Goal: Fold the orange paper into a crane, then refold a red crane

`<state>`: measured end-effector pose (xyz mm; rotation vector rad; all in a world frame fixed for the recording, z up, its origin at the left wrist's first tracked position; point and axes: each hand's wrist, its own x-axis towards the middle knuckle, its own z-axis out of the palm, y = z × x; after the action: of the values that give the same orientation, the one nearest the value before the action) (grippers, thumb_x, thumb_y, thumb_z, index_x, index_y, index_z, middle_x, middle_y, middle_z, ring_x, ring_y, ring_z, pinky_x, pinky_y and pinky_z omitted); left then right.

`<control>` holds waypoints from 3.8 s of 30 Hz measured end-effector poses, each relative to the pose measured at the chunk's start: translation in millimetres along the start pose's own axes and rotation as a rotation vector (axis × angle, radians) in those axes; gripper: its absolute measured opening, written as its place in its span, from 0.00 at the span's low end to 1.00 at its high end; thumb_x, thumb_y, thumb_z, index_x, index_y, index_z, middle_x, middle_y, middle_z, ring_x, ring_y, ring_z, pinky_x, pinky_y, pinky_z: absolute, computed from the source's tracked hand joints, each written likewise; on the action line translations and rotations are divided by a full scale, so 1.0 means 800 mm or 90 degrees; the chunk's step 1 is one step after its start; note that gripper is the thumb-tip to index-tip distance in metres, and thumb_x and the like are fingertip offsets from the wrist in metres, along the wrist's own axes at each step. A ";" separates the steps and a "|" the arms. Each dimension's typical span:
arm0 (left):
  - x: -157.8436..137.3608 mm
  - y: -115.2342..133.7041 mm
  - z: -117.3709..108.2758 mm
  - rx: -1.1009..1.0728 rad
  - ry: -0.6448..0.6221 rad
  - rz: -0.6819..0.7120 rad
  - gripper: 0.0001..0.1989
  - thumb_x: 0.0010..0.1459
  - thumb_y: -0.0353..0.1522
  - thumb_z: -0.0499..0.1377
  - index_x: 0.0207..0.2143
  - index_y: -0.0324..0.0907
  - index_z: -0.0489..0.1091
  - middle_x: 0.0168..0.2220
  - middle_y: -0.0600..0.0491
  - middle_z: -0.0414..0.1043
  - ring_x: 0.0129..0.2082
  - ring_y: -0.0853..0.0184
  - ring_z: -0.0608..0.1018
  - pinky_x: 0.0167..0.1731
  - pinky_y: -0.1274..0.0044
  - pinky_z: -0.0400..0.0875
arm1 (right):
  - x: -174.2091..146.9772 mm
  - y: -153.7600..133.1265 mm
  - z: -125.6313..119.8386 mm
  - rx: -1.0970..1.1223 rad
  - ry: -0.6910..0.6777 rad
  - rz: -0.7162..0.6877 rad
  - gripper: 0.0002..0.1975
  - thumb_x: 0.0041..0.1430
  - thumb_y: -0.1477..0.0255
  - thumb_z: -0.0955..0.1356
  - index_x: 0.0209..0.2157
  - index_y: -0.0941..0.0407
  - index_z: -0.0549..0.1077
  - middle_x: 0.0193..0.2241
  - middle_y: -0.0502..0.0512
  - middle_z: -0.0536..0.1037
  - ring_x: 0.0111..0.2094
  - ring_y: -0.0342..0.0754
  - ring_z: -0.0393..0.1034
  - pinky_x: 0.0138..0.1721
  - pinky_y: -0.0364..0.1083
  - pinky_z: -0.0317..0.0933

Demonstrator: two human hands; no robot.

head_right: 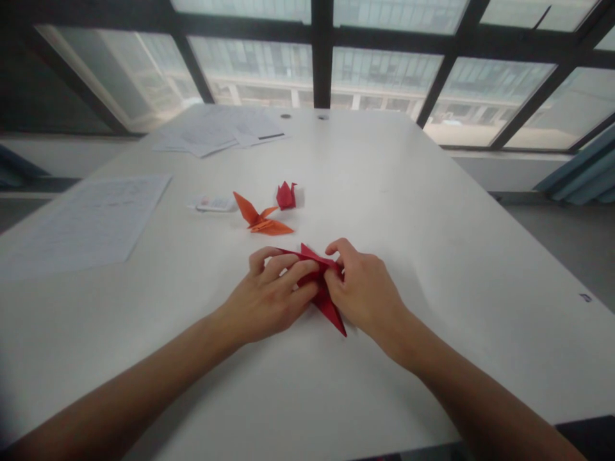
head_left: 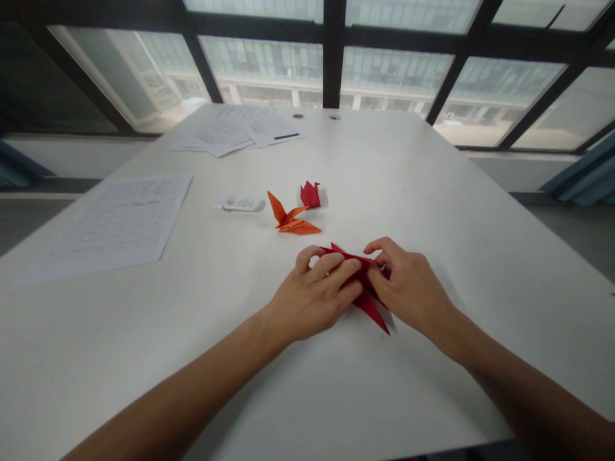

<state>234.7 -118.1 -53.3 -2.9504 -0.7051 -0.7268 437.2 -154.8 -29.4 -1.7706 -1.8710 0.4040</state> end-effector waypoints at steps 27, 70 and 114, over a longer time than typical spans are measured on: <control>0.001 -0.022 -0.005 -0.410 0.169 -0.319 0.05 0.64 0.33 0.61 0.38 0.45 0.65 0.36 0.54 0.72 0.36 0.65 0.76 0.42 0.71 0.73 | 0.011 0.011 -0.014 0.014 0.131 -0.069 0.11 0.67 0.75 0.62 0.47 0.53 0.73 0.35 0.53 0.83 0.32 0.49 0.76 0.36 0.45 0.63; 0.003 -0.028 -0.008 -0.470 0.386 -0.380 0.11 0.66 0.33 0.60 0.50 0.45 0.68 0.46 0.50 0.74 0.44 0.65 0.76 0.45 0.72 0.71 | 0.029 0.036 -0.001 0.278 0.275 -0.030 0.07 0.59 0.76 0.66 0.39 0.54 0.75 0.36 0.53 0.77 0.35 0.49 0.73 0.38 0.50 0.69; 0.006 -0.022 0.002 -0.677 0.297 -0.472 0.20 0.61 0.37 0.65 0.51 0.46 0.63 0.50 0.50 0.68 0.33 0.72 0.76 0.34 0.74 0.77 | 0.003 -0.001 0.017 0.691 0.012 0.134 0.29 0.51 0.76 0.77 0.53 0.49 0.68 0.48 0.55 0.79 0.47 0.55 0.76 0.48 0.56 0.73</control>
<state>231.7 -100.4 -53.9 -2.8930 -1.8149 -2.3705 428.9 -150.6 -39.2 -1.1624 -1.0504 1.1924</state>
